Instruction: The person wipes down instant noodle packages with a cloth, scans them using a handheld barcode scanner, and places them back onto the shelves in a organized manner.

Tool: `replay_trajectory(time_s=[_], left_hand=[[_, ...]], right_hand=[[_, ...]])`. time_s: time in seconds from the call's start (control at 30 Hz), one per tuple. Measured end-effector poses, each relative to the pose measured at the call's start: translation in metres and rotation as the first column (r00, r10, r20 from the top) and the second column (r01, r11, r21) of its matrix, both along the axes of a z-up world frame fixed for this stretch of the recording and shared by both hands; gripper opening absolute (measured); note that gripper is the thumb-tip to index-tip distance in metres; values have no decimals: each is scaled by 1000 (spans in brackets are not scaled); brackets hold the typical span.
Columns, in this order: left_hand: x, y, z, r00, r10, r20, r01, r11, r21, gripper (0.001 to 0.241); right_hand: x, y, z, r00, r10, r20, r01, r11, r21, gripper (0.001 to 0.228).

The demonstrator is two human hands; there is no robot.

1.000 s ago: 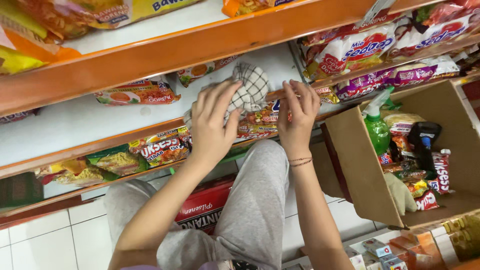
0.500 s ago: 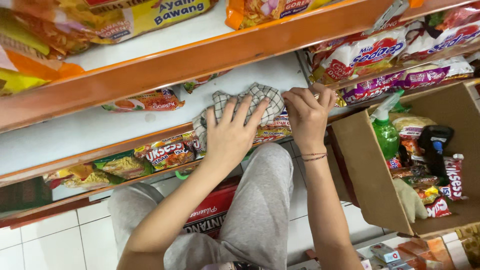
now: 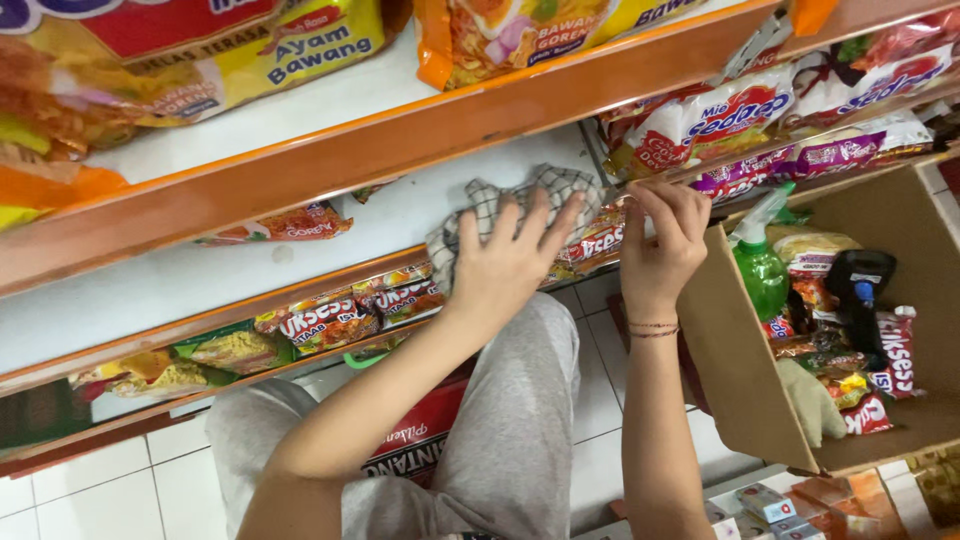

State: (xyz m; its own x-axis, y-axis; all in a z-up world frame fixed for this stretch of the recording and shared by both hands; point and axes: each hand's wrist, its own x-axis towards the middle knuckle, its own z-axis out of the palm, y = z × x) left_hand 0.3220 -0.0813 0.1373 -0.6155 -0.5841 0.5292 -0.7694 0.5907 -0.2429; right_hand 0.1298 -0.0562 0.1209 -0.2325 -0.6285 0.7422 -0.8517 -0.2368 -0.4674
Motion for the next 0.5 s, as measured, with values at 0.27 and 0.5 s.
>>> replay_trajectory(time_s=[0.27, 0.5], left_hand=[[-13, -3, -25, 992, -114, 46, 117, 989, -89, 44], [24, 10, -32, 981, -126, -146, 109, 987, -118, 43]], right_hand=[[22, 23, -16, 994, 0, 113, -5, 999, 45, 29], [33, 18, -27, 997, 72, -27, -70, 996, 63, 41]])
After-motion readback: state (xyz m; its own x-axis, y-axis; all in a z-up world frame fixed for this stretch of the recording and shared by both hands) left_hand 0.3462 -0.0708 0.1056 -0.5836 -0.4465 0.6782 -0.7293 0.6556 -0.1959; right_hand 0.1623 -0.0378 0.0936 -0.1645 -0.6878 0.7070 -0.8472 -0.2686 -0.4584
